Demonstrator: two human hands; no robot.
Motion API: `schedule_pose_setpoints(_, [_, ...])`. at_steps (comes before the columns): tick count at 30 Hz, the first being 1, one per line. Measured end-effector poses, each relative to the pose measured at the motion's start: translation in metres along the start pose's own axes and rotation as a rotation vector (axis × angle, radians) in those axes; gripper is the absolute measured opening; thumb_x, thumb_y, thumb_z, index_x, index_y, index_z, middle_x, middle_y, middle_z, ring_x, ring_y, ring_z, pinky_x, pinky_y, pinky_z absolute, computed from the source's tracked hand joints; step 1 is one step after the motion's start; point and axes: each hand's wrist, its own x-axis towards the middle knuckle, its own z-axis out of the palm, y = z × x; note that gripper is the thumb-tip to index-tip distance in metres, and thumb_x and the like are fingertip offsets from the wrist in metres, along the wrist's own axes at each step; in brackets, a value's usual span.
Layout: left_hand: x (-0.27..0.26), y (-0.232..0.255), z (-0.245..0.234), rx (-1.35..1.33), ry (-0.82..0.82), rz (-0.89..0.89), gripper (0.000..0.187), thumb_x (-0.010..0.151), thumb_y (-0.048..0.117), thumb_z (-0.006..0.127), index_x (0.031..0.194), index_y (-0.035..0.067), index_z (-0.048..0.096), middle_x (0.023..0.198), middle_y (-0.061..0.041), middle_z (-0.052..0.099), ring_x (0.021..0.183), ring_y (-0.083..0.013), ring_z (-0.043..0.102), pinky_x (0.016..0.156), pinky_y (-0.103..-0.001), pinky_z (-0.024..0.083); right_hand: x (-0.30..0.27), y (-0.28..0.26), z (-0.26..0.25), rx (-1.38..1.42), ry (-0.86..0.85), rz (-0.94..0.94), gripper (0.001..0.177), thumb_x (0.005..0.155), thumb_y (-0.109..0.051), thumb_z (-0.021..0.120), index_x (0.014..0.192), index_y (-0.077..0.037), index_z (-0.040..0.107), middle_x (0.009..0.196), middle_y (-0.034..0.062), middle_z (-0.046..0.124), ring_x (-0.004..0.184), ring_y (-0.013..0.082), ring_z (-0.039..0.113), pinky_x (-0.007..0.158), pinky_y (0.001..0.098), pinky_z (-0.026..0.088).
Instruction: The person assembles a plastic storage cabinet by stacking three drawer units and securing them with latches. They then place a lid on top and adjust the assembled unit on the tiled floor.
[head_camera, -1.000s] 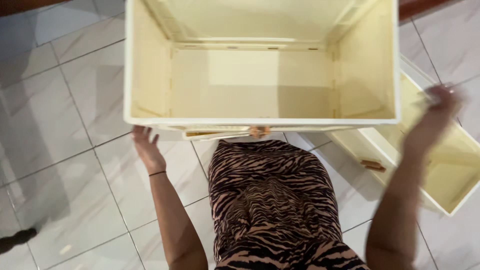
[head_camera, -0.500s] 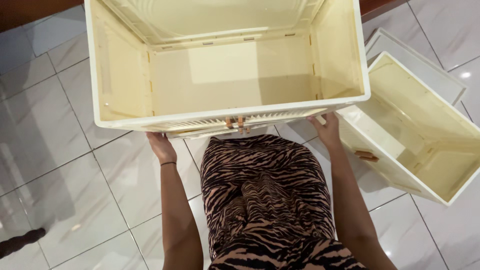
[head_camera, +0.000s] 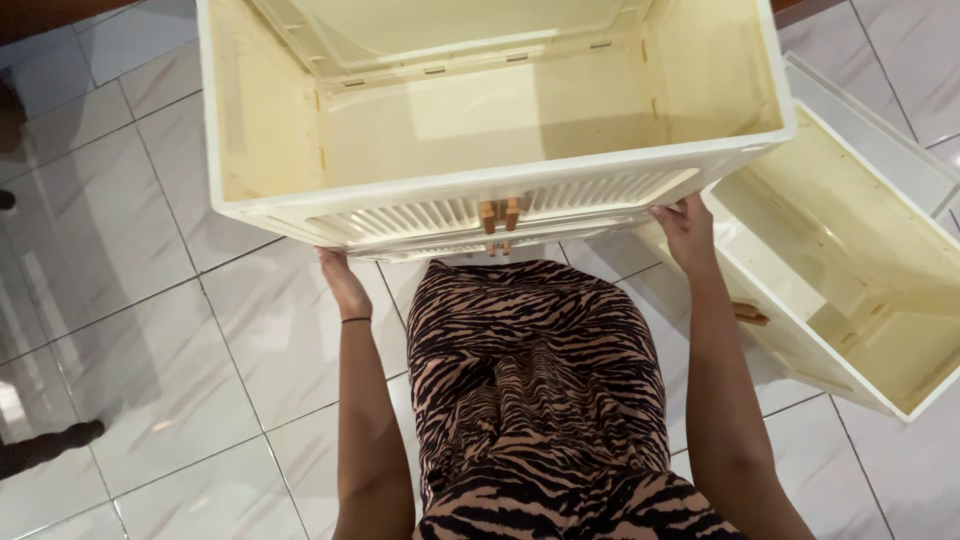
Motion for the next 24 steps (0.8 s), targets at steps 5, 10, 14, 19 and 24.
schedule_pose_setpoints(5, [-0.011,0.0,0.009,0.032,0.013,0.007,0.077,0.11,0.055,0.024,0.156,-0.007,0.031,0.161,-0.019,0.041,0.149,-0.0264,0.038,0.126,-0.039,0.024,0.004,0.012,-0.005,0.084,-0.019,-0.04,0.047,0.102,0.008,0.062,0.146,0.003,0.046,0.137,0.0126,0.061,0.125,0.0193,0.062,0.105,0.0323,0.054])
schedule_pose_setpoints(10, [-0.004,0.0,0.004,-0.005,0.025,-0.005,0.076,0.11,0.053,0.029,0.154,-0.009,0.037,0.155,-0.021,0.048,0.143,-0.0267,0.046,0.124,-0.038,0.031,0.0,0.015,0.004,0.03,0.023,-0.008,0.048,0.1,0.007,0.063,0.145,0.002,0.046,0.138,0.0119,0.06,0.128,0.02,0.06,0.104,0.0333,0.053])
schedule_pose_setpoints(14, [0.004,-0.008,-0.004,0.001,0.039,-0.028,0.075,0.11,0.052,0.03,0.153,-0.009,0.037,0.154,-0.02,0.049,0.142,-0.0257,0.048,0.123,-0.037,0.034,-0.01,0.015,0.013,0.043,0.038,0.005,0.047,0.102,0.006,0.062,0.146,0.002,0.045,0.138,0.0127,0.06,0.129,0.0213,0.059,0.112,0.0342,0.052])
schedule_pose_setpoints(19, [0.006,-0.019,-0.009,0.003,0.054,-0.044,0.075,0.11,0.051,0.029,0.154,-0.009,0.031,0.157,-0.021,0.044,0.146,-0.0265,0.044,0.124,-0.037,0.032,-0.02,0.015,0.02,0.026,0.098,0.039,0.053,0.098,0.005,0.059,0.148,-0.002,0.041,0.144,0.0107,0.054,0.136,0.0204,0.052,0.105,0.0353,0.053])
schedule_pose_setpoints(24, [-0.003,-0.029,-0.007,-0.025,0.03,-0.043,0.076,0.11,0.05,0.03,0.155,-0.011,0.03,0.16,-0.023,0.041,0.149,-0.0273,0.04,0.125,-0.037,0.028,-0.024,0.023,0.018,0.075,0.093,0.012,0.05,0.1,0.008,0.059,0.147,-0.002,0.044,0.144,0.011,0.055,0.138,0.0215,0.054,0.11,0.0363,0.048])
